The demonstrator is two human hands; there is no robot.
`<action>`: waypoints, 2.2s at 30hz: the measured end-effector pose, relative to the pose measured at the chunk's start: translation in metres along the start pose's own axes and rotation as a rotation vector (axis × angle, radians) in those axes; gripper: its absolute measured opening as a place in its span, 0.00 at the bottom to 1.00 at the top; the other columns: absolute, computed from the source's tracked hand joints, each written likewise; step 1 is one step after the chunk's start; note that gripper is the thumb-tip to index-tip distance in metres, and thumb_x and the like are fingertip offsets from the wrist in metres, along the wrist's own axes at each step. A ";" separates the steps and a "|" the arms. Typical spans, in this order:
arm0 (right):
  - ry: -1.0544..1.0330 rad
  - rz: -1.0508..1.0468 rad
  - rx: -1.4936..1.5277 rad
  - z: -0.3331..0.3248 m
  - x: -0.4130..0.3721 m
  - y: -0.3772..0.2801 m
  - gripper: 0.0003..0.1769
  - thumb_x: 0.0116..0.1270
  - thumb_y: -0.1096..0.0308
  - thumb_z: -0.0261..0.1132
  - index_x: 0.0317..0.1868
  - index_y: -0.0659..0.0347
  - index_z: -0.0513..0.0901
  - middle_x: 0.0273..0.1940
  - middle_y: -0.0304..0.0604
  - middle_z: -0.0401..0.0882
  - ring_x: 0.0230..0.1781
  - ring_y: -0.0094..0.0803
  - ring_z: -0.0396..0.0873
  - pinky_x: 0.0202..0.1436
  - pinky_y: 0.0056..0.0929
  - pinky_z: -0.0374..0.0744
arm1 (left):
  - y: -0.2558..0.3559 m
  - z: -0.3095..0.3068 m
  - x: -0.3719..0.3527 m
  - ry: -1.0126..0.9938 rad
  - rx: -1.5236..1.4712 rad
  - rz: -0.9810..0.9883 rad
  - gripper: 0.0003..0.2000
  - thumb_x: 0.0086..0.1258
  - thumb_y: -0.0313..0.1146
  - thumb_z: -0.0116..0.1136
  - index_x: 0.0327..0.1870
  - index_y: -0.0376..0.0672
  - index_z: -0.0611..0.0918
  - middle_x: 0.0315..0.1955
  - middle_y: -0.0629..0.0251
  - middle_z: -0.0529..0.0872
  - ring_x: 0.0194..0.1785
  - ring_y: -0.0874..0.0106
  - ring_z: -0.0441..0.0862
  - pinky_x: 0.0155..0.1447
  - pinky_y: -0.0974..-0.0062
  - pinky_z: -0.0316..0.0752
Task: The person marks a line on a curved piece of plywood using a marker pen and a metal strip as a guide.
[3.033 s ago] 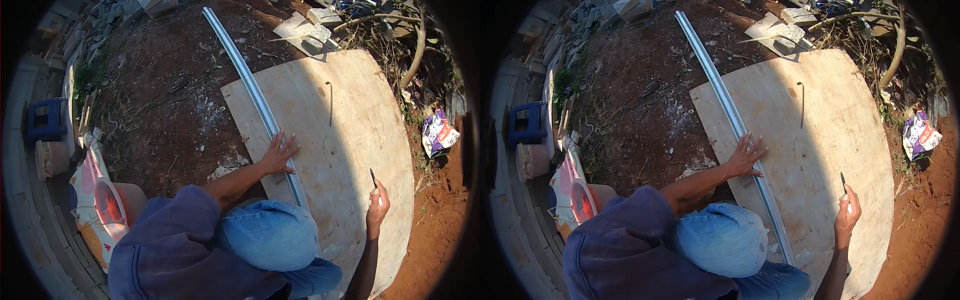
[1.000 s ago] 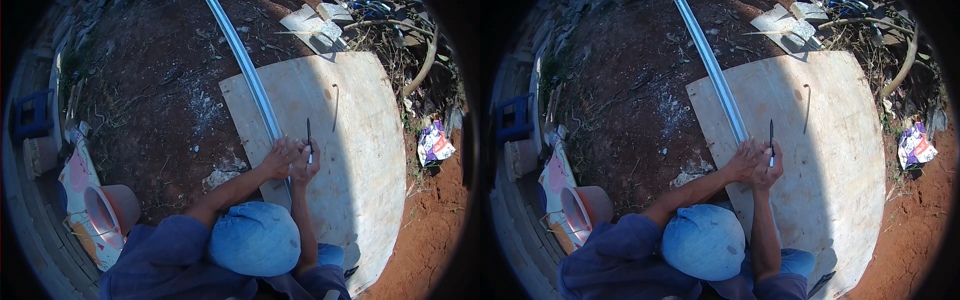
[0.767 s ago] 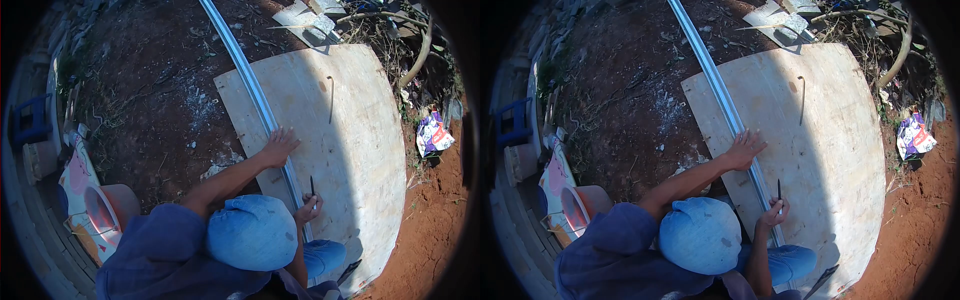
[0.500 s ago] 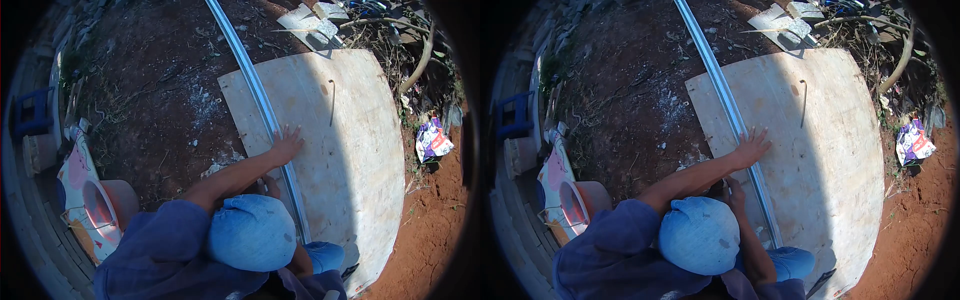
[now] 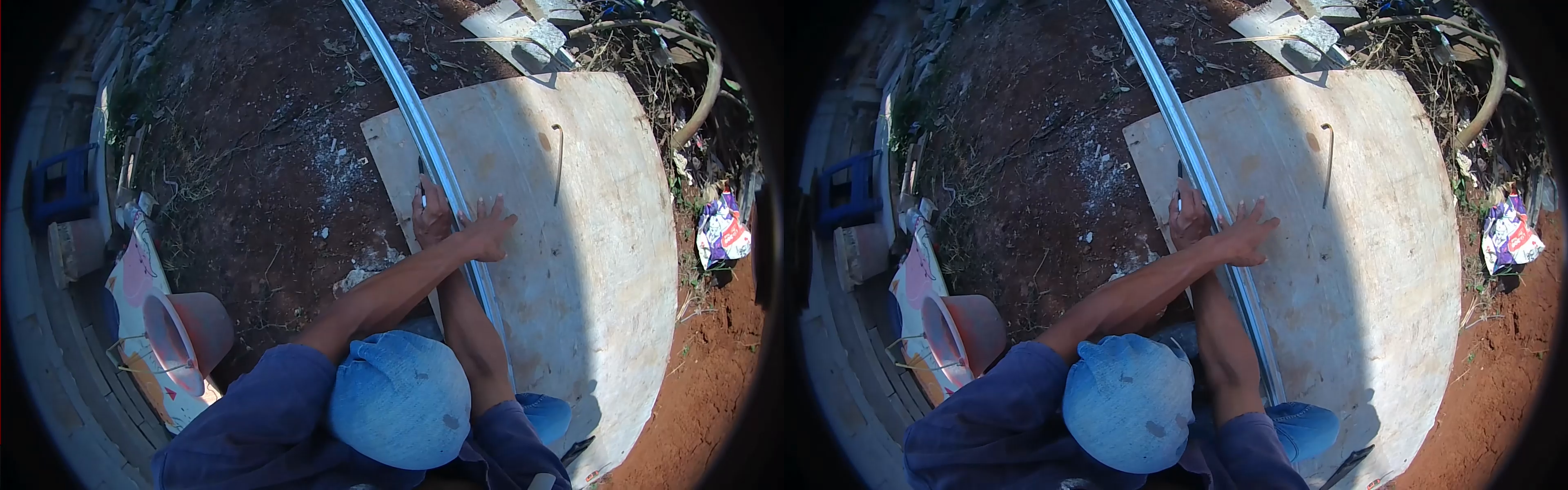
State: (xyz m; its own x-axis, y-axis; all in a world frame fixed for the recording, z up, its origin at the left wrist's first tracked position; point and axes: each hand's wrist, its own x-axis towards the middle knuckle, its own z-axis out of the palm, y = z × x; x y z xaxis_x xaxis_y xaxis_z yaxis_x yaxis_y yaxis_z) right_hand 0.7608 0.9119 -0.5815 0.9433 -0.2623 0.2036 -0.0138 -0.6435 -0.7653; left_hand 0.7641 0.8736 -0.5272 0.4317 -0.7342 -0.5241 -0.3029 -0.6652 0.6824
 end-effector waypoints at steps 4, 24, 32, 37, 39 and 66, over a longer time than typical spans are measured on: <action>0.008 0.063 0.015 0.001 0.005 -0.005 0.15 0.68 0.74 0.59 0.54 0.65 0.77 0.42 0.55 0.80 0.41 0.54 0.80 0.42 0.44 0.78 | 0.002 -0.005 -0.001 -0.002 -0.041 -0.008 0.40 0.60 0.41 0.67 0.73 0.49 0.60 0.75 0.42 0.37 0.74 0.30 0.38 0.63 0.20 0.48; 0.106 0.219 0.002 -0.049 -0.115 0.004 0.19 0.64 0.70 0.62 0.55 0.61 0.74 0.38 0.50 0.79 0.31 0.49 0.81 0.31 0.45 0.80 | -0.001 -0.005 0.007 -0.011 0.119 0.080 0.42 0.57 0.43 0.70 0.73 0.47 0.63 0.72 0.29 0.45 0.73 0.32 0.48 0.74 0.50 0.55; 0.200 0.424 0.023 -0.119 -0.191 -0.006 0.15 0.64 0.70 0.62 0.52 0.59 0.77 0.41 0.49 0.81 0.35 0.49 0.82 0.37 0.43 0.81 | -0.008 0.017 0.008 -0.067 0.309 0.092 0.46 0.51 0.39 0.75 0.74 0.53 0.62 0.75 0.42 0.43 0.75 0.33 0.43 0.64 0.21 0.50; 0.268 0.547 0.098 -0.159 -0.251 0.004 0.14 0.63 0.70 0.63 0.50 0.60 0.79 0.43 0.51 0.82 0.38 0.51 0.82 0.40 0.43 0.80 | 0.007 0.031 -0.002 -0.088 0.503 0.074 0.48 0.49 0.41 0.77 0.74 0.54 0.61 0.76 0.46 0.42 0.76 0.35 0.41 0.62 0.18 0.45; 0.365 0.598 0.041 -0.172 -0.277 0.006 0.13 0.63 0.70 0.63 0.49 0.60 0.79 0.42 0.52 0.82 0.37 0.51 0.82 0.40 0.43 0.80 | 0.007 0.032 -0.002 -0.091 0.498 0.062 0.49 0.49 0.40 0.77 0.74 0.55 0.60 0.77 0.49 0.41 0.76 0.37 0.42 0.62 0.18 0.45; 1.230 1.313 0.400 -0.367 -0.648 0.033 0.13 0.70 0.65 0.59 0.43 0.69 0.80 0.34 0.46 0.84 0.32 0.30 0.83 0.39 0.29 0.81 | -0.017 0.021 0.073 -0.212 0.873 0.528 0.41 0.53 0.40 0.74 0.70 0.49 0.67 0.71 0.43 0.61 0.74 0.43 0.54 0.74 0.45 0.51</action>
State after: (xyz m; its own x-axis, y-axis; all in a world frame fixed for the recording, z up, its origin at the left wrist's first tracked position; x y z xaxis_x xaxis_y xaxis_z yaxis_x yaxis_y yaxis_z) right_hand 0.0271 0.7966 -0.5146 -0.3571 -0.8261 -0.4359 -0.2086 0.5254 -0.8249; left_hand 0.7826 0.8282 -0.5877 -0.0669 -0.9129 -0.4027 -0.9556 -0.0575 0.2890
